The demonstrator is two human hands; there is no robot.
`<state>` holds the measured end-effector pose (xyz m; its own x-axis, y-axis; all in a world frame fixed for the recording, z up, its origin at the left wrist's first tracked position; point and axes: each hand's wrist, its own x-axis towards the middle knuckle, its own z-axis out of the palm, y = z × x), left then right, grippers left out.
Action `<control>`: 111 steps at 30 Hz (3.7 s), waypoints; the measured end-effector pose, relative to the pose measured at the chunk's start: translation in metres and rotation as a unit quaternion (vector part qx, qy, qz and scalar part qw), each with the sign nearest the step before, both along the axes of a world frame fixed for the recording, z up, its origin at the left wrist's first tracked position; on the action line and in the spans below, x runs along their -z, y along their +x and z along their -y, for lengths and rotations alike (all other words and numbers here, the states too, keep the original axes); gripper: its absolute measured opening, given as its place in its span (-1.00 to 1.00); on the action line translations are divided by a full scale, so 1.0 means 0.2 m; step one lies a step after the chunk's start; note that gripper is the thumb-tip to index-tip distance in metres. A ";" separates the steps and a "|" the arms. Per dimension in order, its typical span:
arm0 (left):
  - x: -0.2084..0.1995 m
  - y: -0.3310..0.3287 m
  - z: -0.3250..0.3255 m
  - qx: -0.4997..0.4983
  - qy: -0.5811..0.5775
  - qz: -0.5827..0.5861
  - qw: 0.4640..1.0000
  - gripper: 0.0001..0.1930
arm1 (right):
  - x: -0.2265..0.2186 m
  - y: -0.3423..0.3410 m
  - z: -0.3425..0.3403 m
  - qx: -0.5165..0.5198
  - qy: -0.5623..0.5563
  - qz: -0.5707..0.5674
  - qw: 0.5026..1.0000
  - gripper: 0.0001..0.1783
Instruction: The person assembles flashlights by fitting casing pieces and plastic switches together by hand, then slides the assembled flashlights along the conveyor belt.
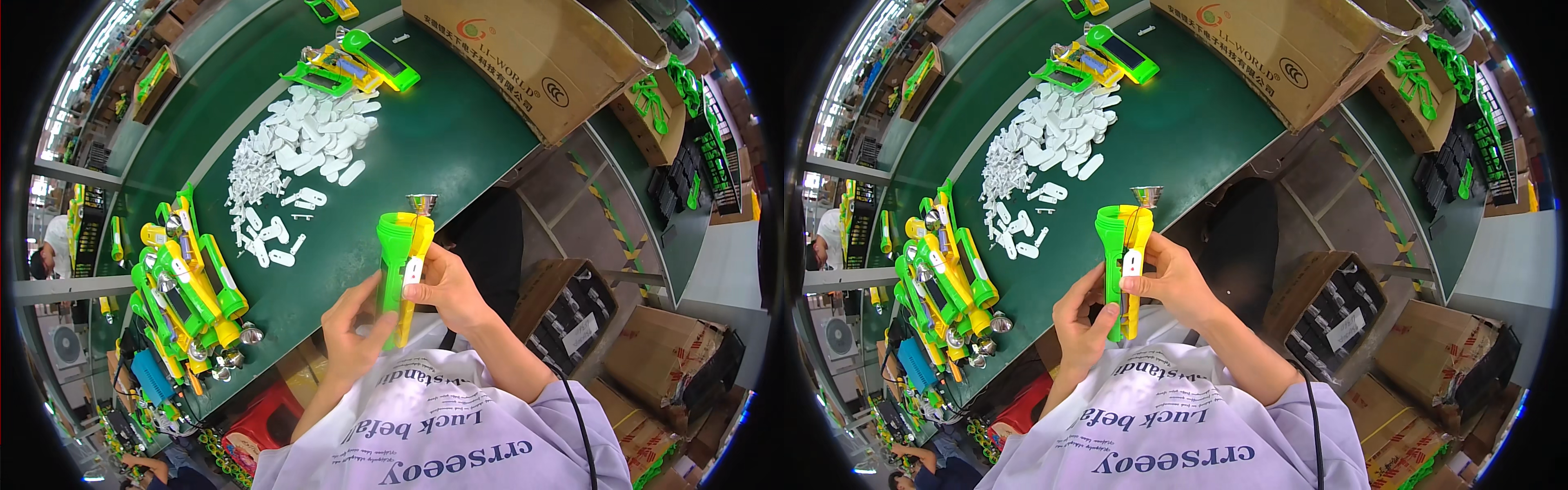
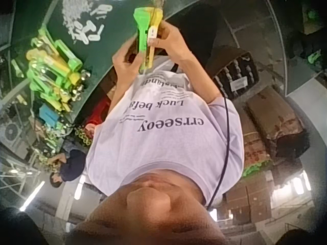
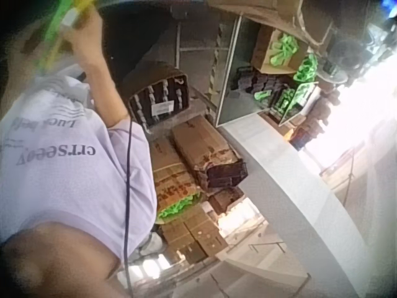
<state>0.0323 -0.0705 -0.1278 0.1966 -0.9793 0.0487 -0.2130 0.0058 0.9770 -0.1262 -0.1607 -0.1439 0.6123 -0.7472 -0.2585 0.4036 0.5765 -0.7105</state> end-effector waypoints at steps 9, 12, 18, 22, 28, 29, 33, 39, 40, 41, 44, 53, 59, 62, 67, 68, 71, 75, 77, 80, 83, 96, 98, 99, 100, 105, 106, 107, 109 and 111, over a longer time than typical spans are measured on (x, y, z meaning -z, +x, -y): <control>-0.02 0.01 0.02 0.011 0.009 0.016 1.000 -0.46 | 0.01 -0.01 0.00 -0.010 -0.018 0.005 1.000 -0.25; -0.03 -0.01 0.02 0.001 0.029 -0.008 1.000 -0.45 | 0.01 -0.02 0.00 -0.012 -0.007 0.010 1.000 -0.25; -0.04 -0.03 0.02 -0.015 0.021 -0.031 0.999 -0.46 | 0.02 -0.02 0.00 -0.003 0.006 0.013 1.000 -0.27; -0.04 -0.03 0.01 -0.015 -0.007 -0.001 1.000 -0.48 | 0.02 -0.02 0.01 0.008 -0.002 0.001 1.000 -0.28; -0.04 -0.03 0.02 -0.007 -0.026 0.052 0.998 -0.50 | 0.03 0.00 0.01 0.022 -0.012 -0.002 1.000 -0.24; -0.05 -0.05 0.02 -0.007 0.010 0.032 0.999 -0.50 | 0.03 0.00 0.01 0.022 -0.012 -0.002 1.000 -0.24; -0.04 -0.05 0.01 0.006 0.042 -0.002 0.999 -0.50 | 0.04 -0.02 0.01 0.007 0.013 0.011 1.000 -0.21; -0.04 -0.05 0.02 -0.015 0.070 -0.097 0.993 -0.47 | 0.02 -0.03 0.01 -0.012 0.023 0.022 0.999 -0.19; -0.03 -0.05 0.01 -0.015 0.070 -0.097 0.993 -0.47 | 0.02 -0.03 0.01 -0.011 0.022 0.024 0.999 -0.20; -0.02 -0.05 0.01 -0.014 0.043 -0.058 0.997 -0.47 | 0.02 -0.03 0.01 -0.011 0.022 0.023 0.999 -0.20; 0.00 -0.04 0.01 -0.014 0.011 -0.012 1.000 -0.47 | 0.02 -0.03 0.01 -0.013 0.018 0.015 1.000 -0.23; -0.02 -0.03 0.01 0.043 0.009 0.061 0.997 -0.46 | 0.04 -0.08 0.03 -0.069 0.046 0.007 0.997 -0.37; 0.00 -0.05 0.00 0.008 -0.011 0.042 0.999 -0.49 | -0.01 -0.07 0.03 -0.038 -0.010 0.042 0.998 -0.15; 0.00 -0.05 0.00 0.007 -0.011 0.032 0.999 -0.49 | -0.01 -0.07 0.04 -0.053 -0.010 0.035 0.998 -0.06; -0.02 -0.06 0.01 -0.005 0.003 0.034 0.999 -0.49 | -0.02 -0.06 0.03 -0.029 -0.017 0.029 0.999 -0.14; -0.02 -0.06 0.02 0.004 -0.015 0.064 0.998 -0.50 | -0.02 -0.06 0.03 -0.028 -0.017 0.029 0.999 -0.14; -0.04 -0.04 0.02 0.033 -0.036 0.108 0.993 -0.49 | 0.00 -0.09 0.03 -0.044 -0.020 0.020 0.999 -0.24; -0.03 -0.04 0.01 0.045 -0.026 0.121 0.991 -0.46 | 0.04 -0.08 0.04 -0.062 -0.025 0.025 0.997 -0.36; -0.06 -0.07 0.01 0.029 0.000 0.091 0.995 -0.46 | 0.03 -0.08 0.03 -0.063 -0.027 0.023 0.997 -0.39; -0.06 -0.09 0.06 0.008 0.023 0.082 0.996 -0.50 | 0.01 -0.06 0.03 -0.060 0.018 0.025 0.998 -0.48; -0.03 -0.07 0.12 -0.010 -0.001 0.119 0.993 -0.56 | 0.05 -0.03 0.02 0.018 -0.019 -0.020 0.999 -0.51; -0.03 -0.12 0.20 0.126 -0.114 0.253 0.953 -0.51 | -0.07 -0.03 -0.09 0.097 -0.036 -0.183 0.978 -0.39; -0.03 -0.13 0.22 0.138 -0.124 0.280 0.942 -0.50 | -0.05 -0.03 -0.08 0.110 -0.042 -0.186 0.975 -0.41; -0.03 -0.14 0.22 0.155 -0.131 0.310 0.929 -0.48 | -0.04 -0.03 -0.07 0.126 -0.044 -0.187 0.973 -0.43; -0.04 -0.13 0.22 0.151 -0.132 0.310 0.929 -0.48 | -0.05 -0.01 -0.07 0.143 -0.055 -0.196 0.969 -0.47; -0.09 -0.01 0.25 0.176 -0.147 0.310 0.923 -0.49 | -0.06 0.02 -0.04 0.118 -0.001 -0.193 0.974 -0.45; -0.11 0.04 0.27 0.143 -0.135 0.325 0.925 -0.51 | -0.05 0.01 -0.04 0.095 0.019 -0.199 0.975 -0.44; -0.12 0.12 0.28 0.110 -0.122 0.339 0.926 -0.54 | -0.06 0.01 -0.03 0.097 0.018 -0.199 0.975 -0.44; -0.12 0.30 0.36 0.038 -0.086 0.389 0.916 -0.64 | -0.10 0.01 -0.02 0.105 0.035 -0.193 0.975 -0.49; -0.09 0.53 0.41 -0.008 -0.066 0.472 0.879 -0.77 | -0.10 0.01 -0.01 0.105 0.036 -0.186 0.976 -0.49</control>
<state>0.1373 -0.1532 -0.1089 0.0223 -0.9503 0.3105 -0.9299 0.0944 0.3555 -0.1233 -0.1590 -0.1239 0.3022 -0.8173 -0.4905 0.2398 0.5632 -0.7907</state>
